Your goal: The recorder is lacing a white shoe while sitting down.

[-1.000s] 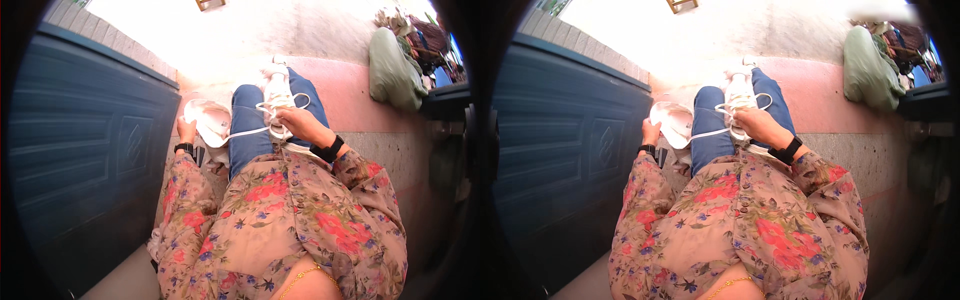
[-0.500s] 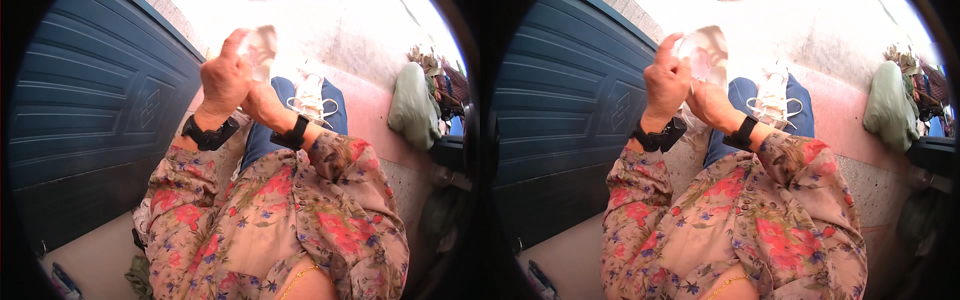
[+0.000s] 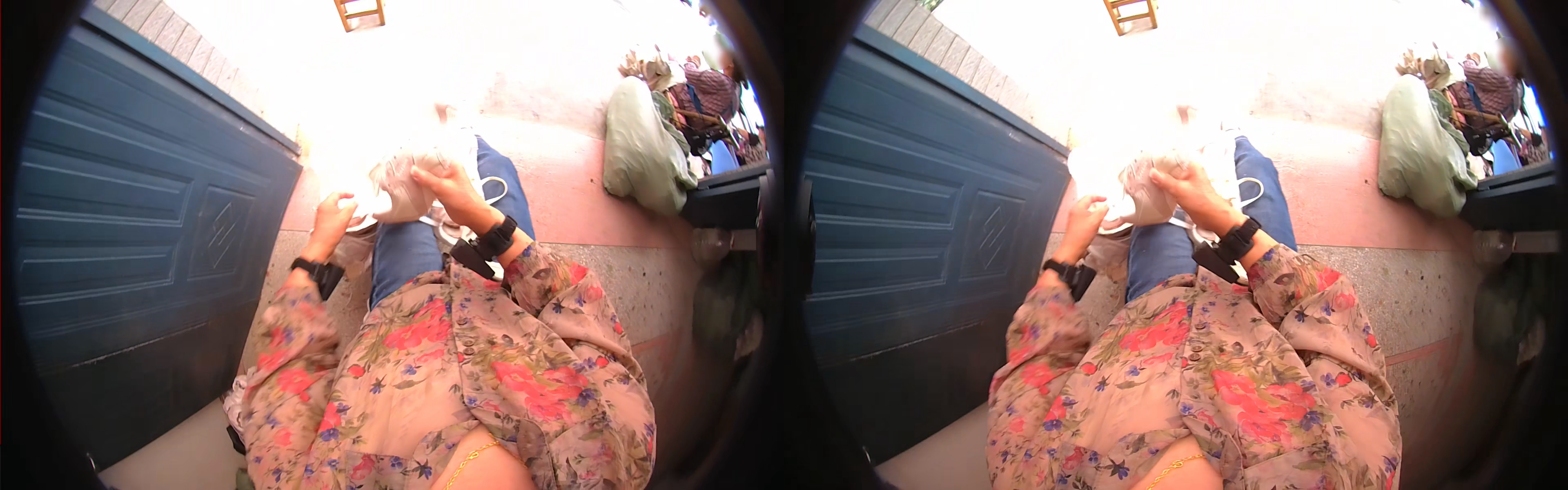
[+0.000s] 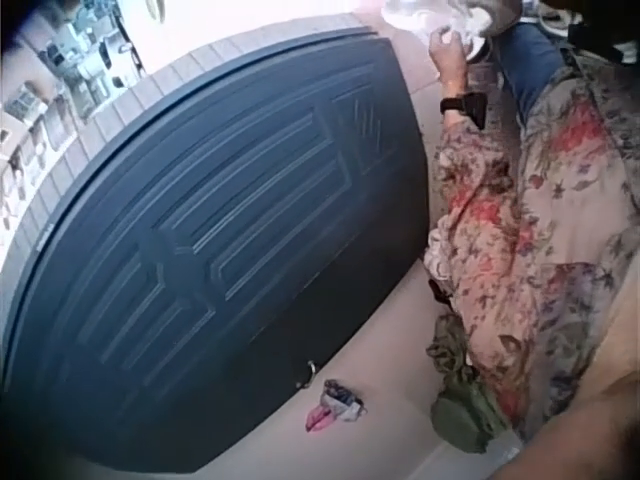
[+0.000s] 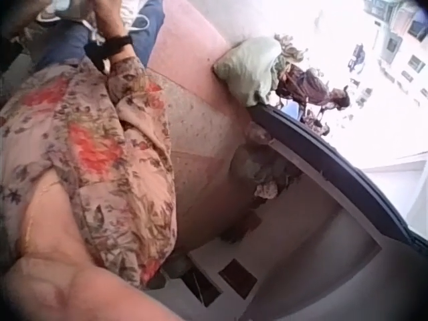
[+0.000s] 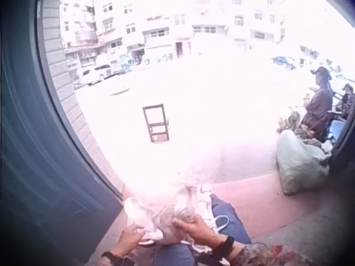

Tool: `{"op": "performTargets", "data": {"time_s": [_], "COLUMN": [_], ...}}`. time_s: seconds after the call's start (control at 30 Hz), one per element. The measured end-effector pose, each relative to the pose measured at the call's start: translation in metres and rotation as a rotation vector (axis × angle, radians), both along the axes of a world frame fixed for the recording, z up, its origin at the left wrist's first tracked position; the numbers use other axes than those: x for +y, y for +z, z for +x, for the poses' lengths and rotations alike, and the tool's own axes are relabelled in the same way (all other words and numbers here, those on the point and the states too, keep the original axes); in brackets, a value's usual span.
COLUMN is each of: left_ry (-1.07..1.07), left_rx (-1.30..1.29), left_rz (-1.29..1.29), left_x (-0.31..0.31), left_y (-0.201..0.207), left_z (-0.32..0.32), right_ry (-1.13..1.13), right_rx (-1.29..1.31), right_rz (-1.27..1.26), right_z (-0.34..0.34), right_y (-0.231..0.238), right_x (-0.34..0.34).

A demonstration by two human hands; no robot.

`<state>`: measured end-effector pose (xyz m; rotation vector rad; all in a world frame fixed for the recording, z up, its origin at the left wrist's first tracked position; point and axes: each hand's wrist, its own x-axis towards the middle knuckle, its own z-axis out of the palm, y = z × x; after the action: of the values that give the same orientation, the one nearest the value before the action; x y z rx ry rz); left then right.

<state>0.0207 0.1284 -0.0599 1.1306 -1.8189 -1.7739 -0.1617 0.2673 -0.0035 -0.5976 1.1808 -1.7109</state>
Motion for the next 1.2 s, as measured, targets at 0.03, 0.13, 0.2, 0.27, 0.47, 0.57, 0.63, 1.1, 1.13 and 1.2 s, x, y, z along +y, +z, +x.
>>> {"op": "performTargets", "data": {"time_s": [0.03, 0.13, 0.2, 0.27, 0.47, 0.57, 0.63, 1.1, 1.13, 1.2], "left_ry": [-0.086, -0.250, -0.285, -0.341, -0.462, -0.258, -0.237, -0.335, -0.272, -0.210], "left_rx": [-0.037, -0.111, -0.178, -0.338, -0.451, -0.285, -0.286, -0.475, -0.373, -0.278], "left_rz": [-0.176, -0.250, -0.167, -0.141, -0.707, -0.460, -0.356, 0.040, 0.218, 0.394], "left_x": [0.004, 0.018, 0.034, 0.054, 0.082, 0.063, 0.062, 0.046, 0.046, 0.044], "left_y": [0.020, 0.046, 0.043, 0.047, 0.009, 0.005, 0.019, 0.032, 0.032, 0.030], "left_z": [0.003, 0.009, -0.001, -0.023, -0.058, -0.048, -0.047, -0.032, -0.031, -0.025], "right_ry": [0.087, 0.164, 0.071, -0.015, -0.006, -0.212, -0.128, -0.223, -0.209, -0.198], "right_rx": [-0.088, -0.399, -0.615, -0.730, -0.531, -0.565, -0.668, -0.970, -0.961, -0.960], "right_rz": [-0.061, -0.003, -0.024, -0.022, 0.107, 0.467, 0.677, 0.418, 0.397, 0.374], "right_z": [-0.013, -0.039, -0.051, -0.057, -0.034, -0.024, -0.012, 0.004, 0.004, 0.004], "right_y": [-0.011, -0.025, -0.056, -0.067, -0.047, -0.071, -0.072, -0.114, -0.114, -0.112], "right_x": [0.016, 0.067, 0.094, 0.114, 0.117, 0.126, 0.124, 0.102, 0.103, 0.104]}}
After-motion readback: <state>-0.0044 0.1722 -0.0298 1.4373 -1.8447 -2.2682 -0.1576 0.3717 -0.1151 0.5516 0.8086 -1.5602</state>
